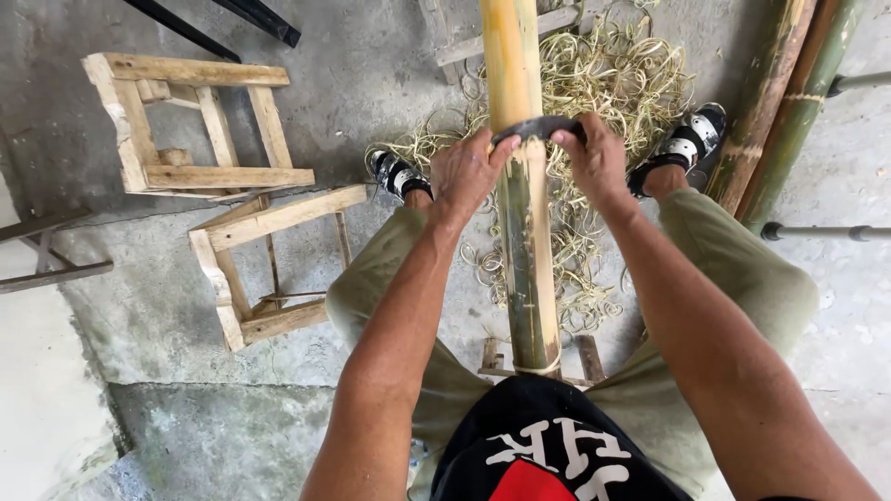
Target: Scraping or shaving the outer layer of a bamboo stalk using a hand tool.
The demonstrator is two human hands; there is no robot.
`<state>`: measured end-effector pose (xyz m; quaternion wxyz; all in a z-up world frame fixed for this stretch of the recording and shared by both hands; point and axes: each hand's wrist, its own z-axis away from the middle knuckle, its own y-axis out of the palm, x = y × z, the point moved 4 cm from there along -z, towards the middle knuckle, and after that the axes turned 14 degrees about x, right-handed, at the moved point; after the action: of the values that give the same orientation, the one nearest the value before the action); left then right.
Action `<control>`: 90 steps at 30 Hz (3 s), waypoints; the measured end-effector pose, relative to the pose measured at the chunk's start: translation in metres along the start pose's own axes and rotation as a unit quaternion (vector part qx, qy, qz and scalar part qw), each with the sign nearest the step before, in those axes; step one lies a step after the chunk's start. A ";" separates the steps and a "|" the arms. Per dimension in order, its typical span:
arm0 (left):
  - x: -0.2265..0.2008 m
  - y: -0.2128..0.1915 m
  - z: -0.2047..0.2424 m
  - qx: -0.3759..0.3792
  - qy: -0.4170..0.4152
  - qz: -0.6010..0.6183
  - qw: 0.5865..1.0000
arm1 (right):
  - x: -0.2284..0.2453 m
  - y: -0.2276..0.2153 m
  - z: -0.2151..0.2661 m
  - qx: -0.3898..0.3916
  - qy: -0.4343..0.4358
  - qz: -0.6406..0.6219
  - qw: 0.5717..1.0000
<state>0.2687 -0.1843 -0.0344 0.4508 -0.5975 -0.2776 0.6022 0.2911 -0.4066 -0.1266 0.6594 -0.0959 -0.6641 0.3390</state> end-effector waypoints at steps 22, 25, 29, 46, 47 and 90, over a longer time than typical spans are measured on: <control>-0.058 0.077 0.271 0.212 0.018 0.119 0.970 | -0.043 0.067 0.305 0.381 -0.211 0.002 0.900; -0.029 0.082 0.218 0.186 -0.016 0.060 0.981 | -0.034 0.039 0.230 0.344 0.077 0.026 0.935; 0.006 0.051 0.098 0.127 -0.046 0.080 0.988 | 0.001 0.009 0.090 0.208 0.018 0.024 0.978; 0.013 0.015 0.019 -0.003 -0.033 -0.021 0.999 | 0.026 -0.007 0.010 0.027 -0.029 0.023 0.999; 0.013 0.022 0.029 -0.003 -0.033 -0.020 0.999 | 0.031 -0.007 0.023 0.027 -0.030 0.023 0.999; 0.014 0.016 0.015 -0.037 -0.032 0.036 0.998 | 0.041 -0.014 0.006 -0.001 -0.042 0.135 0.990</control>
<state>0.2520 -0.1763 -0.0532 0.3976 -0.6035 -0.2922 0.6263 0.2853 -0.3954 -0.0843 0.5792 -0.1712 -0.6725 0.4278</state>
